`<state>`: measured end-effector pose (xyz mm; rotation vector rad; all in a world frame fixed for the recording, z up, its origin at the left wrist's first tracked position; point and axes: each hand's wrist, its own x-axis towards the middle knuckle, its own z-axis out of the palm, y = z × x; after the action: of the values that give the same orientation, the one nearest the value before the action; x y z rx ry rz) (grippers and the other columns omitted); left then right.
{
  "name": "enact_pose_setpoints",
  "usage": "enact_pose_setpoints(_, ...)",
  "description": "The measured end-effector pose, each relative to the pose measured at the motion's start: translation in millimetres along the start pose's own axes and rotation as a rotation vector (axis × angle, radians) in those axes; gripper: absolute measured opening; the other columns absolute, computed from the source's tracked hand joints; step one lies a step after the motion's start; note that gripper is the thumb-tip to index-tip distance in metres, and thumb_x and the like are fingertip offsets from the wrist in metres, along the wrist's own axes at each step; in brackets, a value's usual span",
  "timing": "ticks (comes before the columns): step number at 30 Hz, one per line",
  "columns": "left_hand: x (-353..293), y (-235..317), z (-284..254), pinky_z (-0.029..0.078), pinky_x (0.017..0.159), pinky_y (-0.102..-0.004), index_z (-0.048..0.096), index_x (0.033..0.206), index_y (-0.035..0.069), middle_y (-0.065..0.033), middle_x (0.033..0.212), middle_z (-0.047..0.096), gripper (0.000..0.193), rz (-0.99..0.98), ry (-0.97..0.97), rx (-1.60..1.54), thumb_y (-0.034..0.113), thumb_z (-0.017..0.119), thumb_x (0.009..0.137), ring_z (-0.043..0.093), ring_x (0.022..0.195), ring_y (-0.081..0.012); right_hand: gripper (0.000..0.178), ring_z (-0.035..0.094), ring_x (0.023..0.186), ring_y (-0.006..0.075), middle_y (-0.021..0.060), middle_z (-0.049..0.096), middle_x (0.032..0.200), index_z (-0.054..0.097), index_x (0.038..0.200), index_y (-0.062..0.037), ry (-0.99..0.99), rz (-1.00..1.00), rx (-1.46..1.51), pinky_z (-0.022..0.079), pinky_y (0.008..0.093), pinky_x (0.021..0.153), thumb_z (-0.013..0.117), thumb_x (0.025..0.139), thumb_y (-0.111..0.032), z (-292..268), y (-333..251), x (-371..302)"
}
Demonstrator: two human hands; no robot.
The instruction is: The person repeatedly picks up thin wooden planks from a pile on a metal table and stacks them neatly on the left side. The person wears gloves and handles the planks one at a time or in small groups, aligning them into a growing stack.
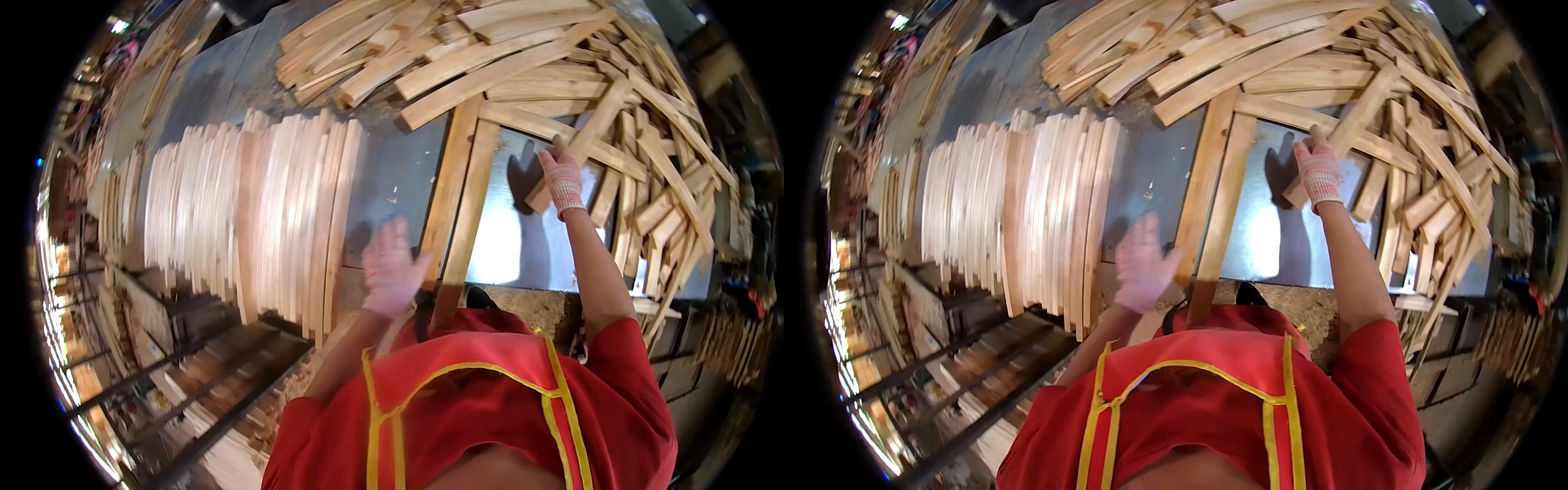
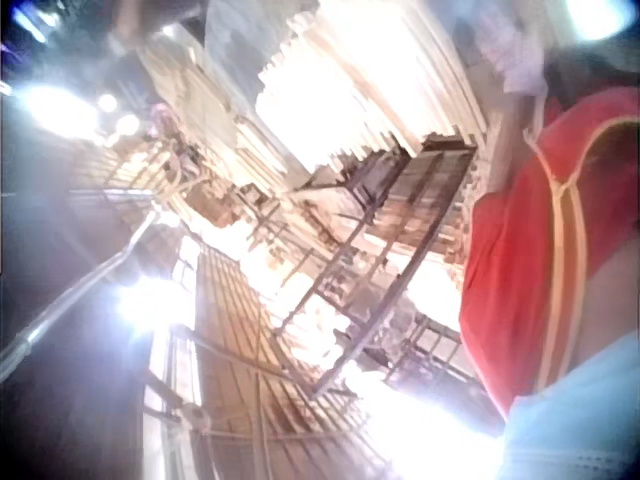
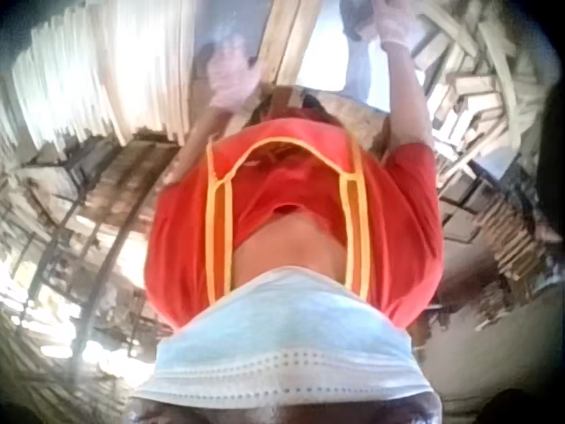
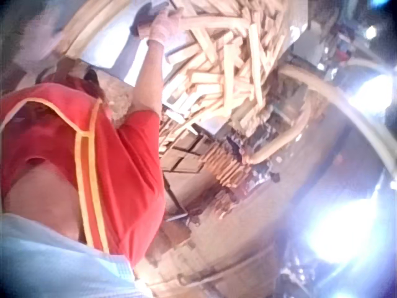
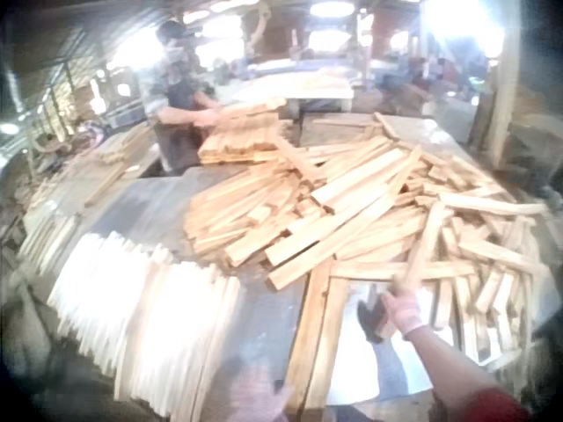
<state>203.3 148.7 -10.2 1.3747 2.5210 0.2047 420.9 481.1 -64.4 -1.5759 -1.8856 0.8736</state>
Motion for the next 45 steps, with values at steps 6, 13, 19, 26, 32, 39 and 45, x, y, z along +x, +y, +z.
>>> enact_pose_setpoints(6, 31.1, 60.6, 47.2, 0.042, 0.112, -0.0486, 0.039, 0.156, 0.003, -0.0217, 0.146, 0.055, 0.085, -0.150, -0.105, -0.145, 0.034, 0.077, 0.086, 0.054, 0.133, -0.0393, 0.070, 0.068, 0.107, 0.0467, 0.0296, 0.072, 0.113, 0.053, 0.140, 0.0006, -0.374, 0.006, -0.046, 0.051, 0.0468, 0.100, 0.072, 0.089, -0.043, 72.0, -52.8, -60.7)
enact_pose_setpoints(13, 11.7, 13.1, 52.0, 0.053, 0.099, -0.0368, 0.059, 0.140, 0.002, -0.0206, 0.124, 0.072, 0.067, -0.251, -0.306, -1.051, 0.027, 0.078, 0.082, 0.070, 0.114, -0.0296, 0.026, 0.048, 0.054, 0.0057, -0.0047, 0.059, 0.074, 0.063, 0.106, -0.0102, -0.693, 0.631, 1.045, 0.036, 0.0199, 0.047, 0.082, 0.089, -0.013, 60.1, -65.0, -95.3)
enact_pose_setpoints(19, -34.1, -7.1, 7.4, 0.051, 0.098, -0.0302, 0.060, 0.141, 0.003, -0.0097, 0.118, 0.071, 0.060, -0.379, -0.471, -1.202, 0.016, 0.073, 0.084, 0.064, 0.108, -0.0159, 0.027, 0.056, 0.059, 0.0137, 0.0032, 0.063, 0.079, 0.065, 0.110, -0.0032, -0.771, 0.446, 0.476, 0.047, 0.0306, 0.053, 0.074, 0.093, -0.023, 97.0, -75.8, -146.3)
enact_pose_setpoints(26, -65.7, -71.1, -7.6, 0.049, 0.108, -0.0426, 0.052, 0.152, 0.007, -0.0232, 0.141, 0.063, 0.067, -0.404, -0.158, -0.639, 0.029, 0.065, 0.090, 0.061, 0.130, -0.0377, 0.038, 0.068, 0.080, 0.0199, 0.0093, 0.069, 0.093, 0.063, 0.121, -0.0009, -0.736, 0.344, 0.130, 0.056, 0.0363, 0.067, 0.068, 0.096, -0.029, 173.3, -147.1, -157.8)
enact_pose_setpoints(32, -68.6, -100.2, -6.2, 0.050, 0.103, -0.0486, 0.048, 0.151, 0.004, -0.0223, 0.129, 0.064, 0.067, -0.203, -0.231, -0.403, 0.045, 0.053, 0.099, 0.064, 0.117, -0.0403, 0.083, 0.061, 0.129, 0.0407, 0.0275, 0.066, 0.133, 0.047, 0.150, 0.0032, -0.453, -0.132, -0.236, 0.047, 0.0413, 0.109, 0.079, 0.086, -0.039, 219.2, -183.4, -204.0)
enact_pose_setpoints(39, -164.5, -202.2, 4.3, 0.048, 0.107, -0.0461, 0.051, 0.149, 0.007, -0.0191, 0.138, 0.063, 0.075, -0.757, 0.507, -0.500, 0.049, 0.071, 0.090, 0.061, 0.125, -0.0342, 0.064, 0.071, 0.112, 0.0362, 0.0242, 0.073, 0.119, 0.055, 0.136, 0.0032, -0.555, -0.008, -0.015, 0.055, 0.0411, 0.096, 0.078, 0.083, -0.026, 192.0, -192.4, -174.5)
enact_pose_setpoints(45, -164.9, -175.4, -14.1, 0.046, 0.109, -0.0471, 0.049, 0.150, 0.008, -0.0181, 0.133, 0.063, 0.083, -0.680, -0.221, -0.313, 0.056, 0.075, 0.087, 0.055, 0.131, -0.0337, 0.095, 0.061, 0.130, 0.0444, 0.0308, 0.064, 0.135, 0.038, 0.156, 0.0001, -0.523, -0.009, -0.268, 0.049, 0.0455, 0.111, 0.082, 0.081, -0.038, 209.0, -191.7, -170.1)
